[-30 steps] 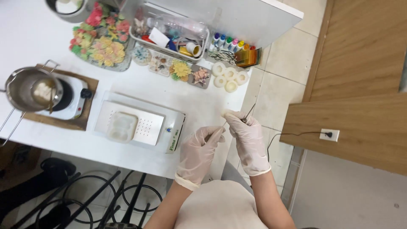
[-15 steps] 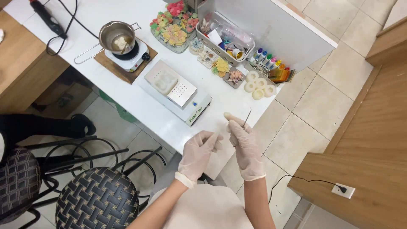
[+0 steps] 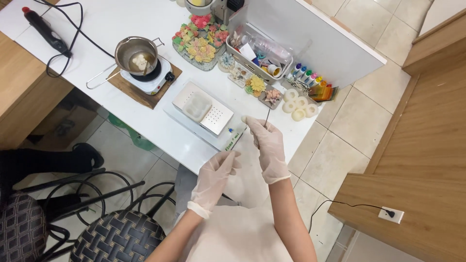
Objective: Refining and sculpting wax candle decorations using a heat gun and sculpting tool.
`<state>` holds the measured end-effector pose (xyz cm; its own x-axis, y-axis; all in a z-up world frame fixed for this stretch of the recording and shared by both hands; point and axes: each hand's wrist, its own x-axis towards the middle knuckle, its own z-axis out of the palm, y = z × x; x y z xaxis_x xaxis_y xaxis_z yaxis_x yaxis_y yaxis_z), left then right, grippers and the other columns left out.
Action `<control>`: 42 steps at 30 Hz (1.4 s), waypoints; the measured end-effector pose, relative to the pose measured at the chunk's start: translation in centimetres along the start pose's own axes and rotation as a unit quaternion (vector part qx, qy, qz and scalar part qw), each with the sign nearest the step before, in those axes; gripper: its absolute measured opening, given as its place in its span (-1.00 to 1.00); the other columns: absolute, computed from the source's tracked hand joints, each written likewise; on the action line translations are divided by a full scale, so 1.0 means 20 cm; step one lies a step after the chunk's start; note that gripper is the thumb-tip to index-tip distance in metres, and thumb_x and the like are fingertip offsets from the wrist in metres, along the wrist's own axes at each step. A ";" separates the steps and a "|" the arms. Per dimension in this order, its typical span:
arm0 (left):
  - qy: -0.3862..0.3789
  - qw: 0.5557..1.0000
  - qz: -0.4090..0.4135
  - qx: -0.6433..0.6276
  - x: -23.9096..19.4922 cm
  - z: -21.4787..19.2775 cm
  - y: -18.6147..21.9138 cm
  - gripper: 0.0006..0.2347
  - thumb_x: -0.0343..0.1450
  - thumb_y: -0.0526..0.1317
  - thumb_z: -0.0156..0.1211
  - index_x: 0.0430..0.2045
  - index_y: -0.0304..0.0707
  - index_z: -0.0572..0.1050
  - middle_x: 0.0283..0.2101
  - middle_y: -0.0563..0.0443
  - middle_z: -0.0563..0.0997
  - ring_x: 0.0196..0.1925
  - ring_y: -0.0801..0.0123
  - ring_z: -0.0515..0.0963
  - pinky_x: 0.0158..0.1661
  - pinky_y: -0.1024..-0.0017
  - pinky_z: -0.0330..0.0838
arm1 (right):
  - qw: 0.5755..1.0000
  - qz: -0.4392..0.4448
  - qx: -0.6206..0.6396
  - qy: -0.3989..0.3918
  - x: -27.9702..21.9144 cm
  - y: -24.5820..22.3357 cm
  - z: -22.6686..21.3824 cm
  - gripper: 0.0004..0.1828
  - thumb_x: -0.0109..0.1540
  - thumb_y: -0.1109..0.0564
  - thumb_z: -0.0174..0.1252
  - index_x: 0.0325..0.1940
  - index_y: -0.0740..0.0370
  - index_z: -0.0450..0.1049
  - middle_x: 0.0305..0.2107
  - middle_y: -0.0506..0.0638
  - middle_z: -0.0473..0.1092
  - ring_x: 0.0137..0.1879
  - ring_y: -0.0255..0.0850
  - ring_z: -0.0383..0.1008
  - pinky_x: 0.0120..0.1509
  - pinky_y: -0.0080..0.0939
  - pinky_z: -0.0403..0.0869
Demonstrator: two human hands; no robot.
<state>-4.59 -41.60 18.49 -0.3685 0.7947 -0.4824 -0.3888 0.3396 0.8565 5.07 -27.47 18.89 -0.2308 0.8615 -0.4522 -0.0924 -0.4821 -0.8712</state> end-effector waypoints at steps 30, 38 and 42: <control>-0.088 0.990 -0.107 0.022 0.80 -1.00 0.42 -0.79 0.53 -0.19 0.08 -0.13 -0.29 0.61 -0.35 0.16 0.58 -0.29 0.60 0.40 -0.18 0.58 0.33 | 0.970 0.080 -0.103 0.207 0.33 0.09 0.66 -0.80 0.18 0.08 0.38 -0.28 0.29 0.62 -0.46 -0.13 0.54 -0.36 -0.46 0.43 -0.21 -0.46 0.43; -0.061 0.993 -0.080 0.057 0.73 -0.94 0.41 -0.79 0.53 -0.19 0.07 -0.13 -0.29 0.61 -0.34 0.15 0.61 -0.29 0.64 0.43 -0.17 0.63 0.34 | 0.972 0.091 -0.116 0.182 0.34 0.25 0.51 -0.80 0.19 0.10 0.40 -0.27 0.32 0.64 -0.45 -0.13 0.52 -0.35 -0.45 0.38 -0.23 -0.44 0.39; -0.053 0.988 -0.077 0.127 0.62 -0.84 0.60 -0.79 0.51 -0.19 0.08 -0.09 -0.24 0.61 -0.30 0.11 0.62 -0.31 0.60 0.43 -0.21 0.55 0.37 | 0.985 0.048 -0.029 0.162 0.34 0.31 0.51 -0.77 0.15 0.13 0.38 -0.18 0.31 0.67 -0.36 -0.13 0.60 -0.28 -0.45 0.49 -0.14 -0.46 0.49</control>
<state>-28.09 -36.15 19.65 -0.2262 0.7669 -0.6006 -0.2051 0.5652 0.7990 -7.04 -26.21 12.37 0.0857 0.8225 -0.5623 -0.0274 -0.5622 -0.8265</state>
